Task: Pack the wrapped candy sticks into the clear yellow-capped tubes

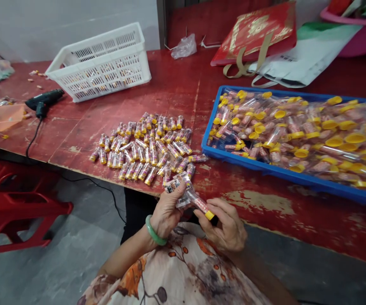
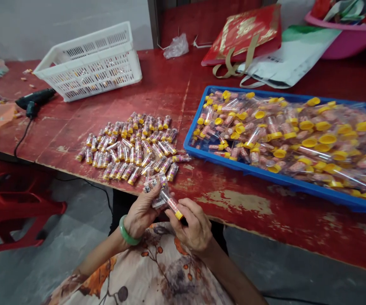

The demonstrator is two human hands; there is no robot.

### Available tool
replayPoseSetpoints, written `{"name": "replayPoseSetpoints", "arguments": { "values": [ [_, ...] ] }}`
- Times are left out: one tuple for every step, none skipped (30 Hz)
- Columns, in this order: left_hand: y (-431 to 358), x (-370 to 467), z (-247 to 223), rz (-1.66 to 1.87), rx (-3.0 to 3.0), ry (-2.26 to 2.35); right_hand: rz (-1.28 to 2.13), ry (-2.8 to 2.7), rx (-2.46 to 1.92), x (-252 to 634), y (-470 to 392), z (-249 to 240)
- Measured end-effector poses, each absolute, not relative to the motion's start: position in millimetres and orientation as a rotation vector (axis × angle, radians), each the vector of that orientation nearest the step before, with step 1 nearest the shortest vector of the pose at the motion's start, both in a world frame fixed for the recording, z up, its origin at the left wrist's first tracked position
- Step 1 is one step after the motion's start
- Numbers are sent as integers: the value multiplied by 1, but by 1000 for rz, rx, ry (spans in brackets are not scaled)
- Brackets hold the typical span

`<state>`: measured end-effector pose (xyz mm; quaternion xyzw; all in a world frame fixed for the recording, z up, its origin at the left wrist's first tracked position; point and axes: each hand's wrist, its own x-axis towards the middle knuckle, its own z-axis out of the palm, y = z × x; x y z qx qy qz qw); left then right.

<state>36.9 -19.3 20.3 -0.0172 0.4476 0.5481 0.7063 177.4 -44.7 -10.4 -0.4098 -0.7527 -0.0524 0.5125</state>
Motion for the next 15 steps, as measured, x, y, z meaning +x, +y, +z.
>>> {"name": "replayPoseSetpoints", "arguments": {
  "values": [
    [-20,37,19,1226,-19,995,-186,-1827,-984,176,-44,-12],
    [-21,38,17,1237,5,997,-242,-1841,-982,174,-43,-14],
    [-22,38,16,1251,33,1000,-279,-1849,-981,172,-43,-16],
    [-23,38,14,1269,61,1005,-294,-1851,-977,171,-42,-19],
    [-24,38,13,1287,90,1010,-291,-1846,-971,170,-41,-21],
    [-25,38,11,1303,117,1012,-282,-1837,-967,168,-41,-24],
    [-26,37,10,1319,143,1010,-273,-1841,-955,167,-39,-27],
    [-26,37,9,1332,165,1006,-262,-1854,-937,166,-37,-29],
    [-26,36,9,1339,182,1003,-238,-1875,-911,165,-34,-30],
    [-26,35,8,1340,194,1003,-187,-1896,-881,165,-31,-30],
    [-25,33,8,1339,199,1006,-96,-1924,-845,166,-27,-29],
    [-25,32,9,1336,199,1012,30,-1956,-804,167,-23,-26],
    [-24,30,10,1328,197,1014,170,-1980,-769,169,-19,-23],
    [-23,28,11,1320,194,1013,298,-1989,-752,171,-16,-20],
    [-22,27,12,1313,193,1007,394,-1987,-748,173,-14,-16]
  ]
}}
